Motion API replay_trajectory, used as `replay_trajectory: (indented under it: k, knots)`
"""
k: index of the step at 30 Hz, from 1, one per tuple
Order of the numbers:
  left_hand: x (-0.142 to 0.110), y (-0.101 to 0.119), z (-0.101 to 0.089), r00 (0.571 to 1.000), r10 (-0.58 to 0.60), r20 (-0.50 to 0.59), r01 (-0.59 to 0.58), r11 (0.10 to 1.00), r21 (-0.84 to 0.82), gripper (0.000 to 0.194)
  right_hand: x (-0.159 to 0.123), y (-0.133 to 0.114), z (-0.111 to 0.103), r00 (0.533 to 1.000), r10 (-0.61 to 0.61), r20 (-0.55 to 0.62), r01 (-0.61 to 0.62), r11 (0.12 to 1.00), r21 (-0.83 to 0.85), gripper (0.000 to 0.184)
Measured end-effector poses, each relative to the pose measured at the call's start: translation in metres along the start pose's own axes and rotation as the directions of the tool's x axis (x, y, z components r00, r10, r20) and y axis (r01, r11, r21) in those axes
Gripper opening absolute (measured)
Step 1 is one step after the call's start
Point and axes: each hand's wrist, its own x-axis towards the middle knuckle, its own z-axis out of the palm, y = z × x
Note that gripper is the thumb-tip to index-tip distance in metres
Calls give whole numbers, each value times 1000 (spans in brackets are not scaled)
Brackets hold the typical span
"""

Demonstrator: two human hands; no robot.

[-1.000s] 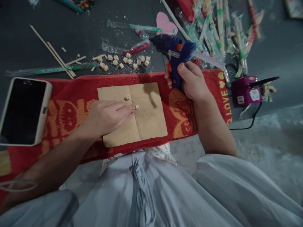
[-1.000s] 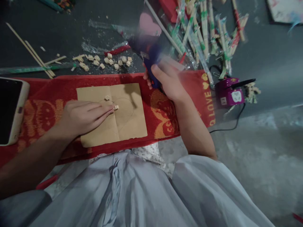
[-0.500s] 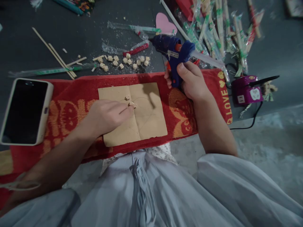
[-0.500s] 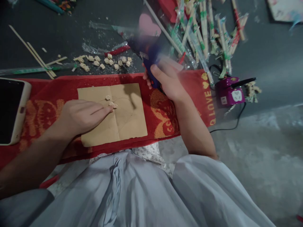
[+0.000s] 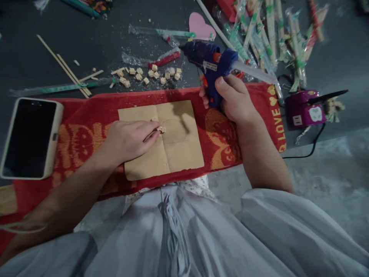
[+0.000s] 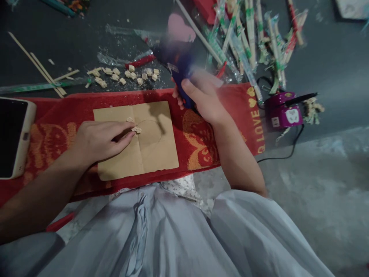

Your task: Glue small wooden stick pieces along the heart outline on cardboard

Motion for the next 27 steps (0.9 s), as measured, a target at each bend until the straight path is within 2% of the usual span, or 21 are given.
replay_trajectory:
  k: [6, 10, 15, 19, 23, 27]
  knots:
    - [1, 5, -3, 998, -54, 40, 53, 998, 17, 37, -7, -12, 8, 998, 28, -48, -28, 1000, -4, 65]
    - [3, 9, -8, 995, -80, 66, 77, 996, 53, 36, -12, -18, 9, 999, 44, -29, -44, 999, 1, 62]
    - [7, 15, -14, 999, -40, 20, 39, 997, 62, 30, -15, -27, 13, 995, 77, -56, -77, 997, 11, 59]
    - [4, 17, -12, 999, -17, 30, 14, 997, 80, 28, -16, -32, 20, 991, 96, -89, -89, 992, 84, 55]
    - [-3, 17, -11, 997, 39, -65, -38, 999, 19, 18, -19, -36, 23, 988, 111, -105, -110, 994, 15, 56]
    - [0, 17, -16, 983, 124, -137, -116, 991, 66, 18, -21, -37, 24, 985, 129, -113, -128, 992, 15, 56]
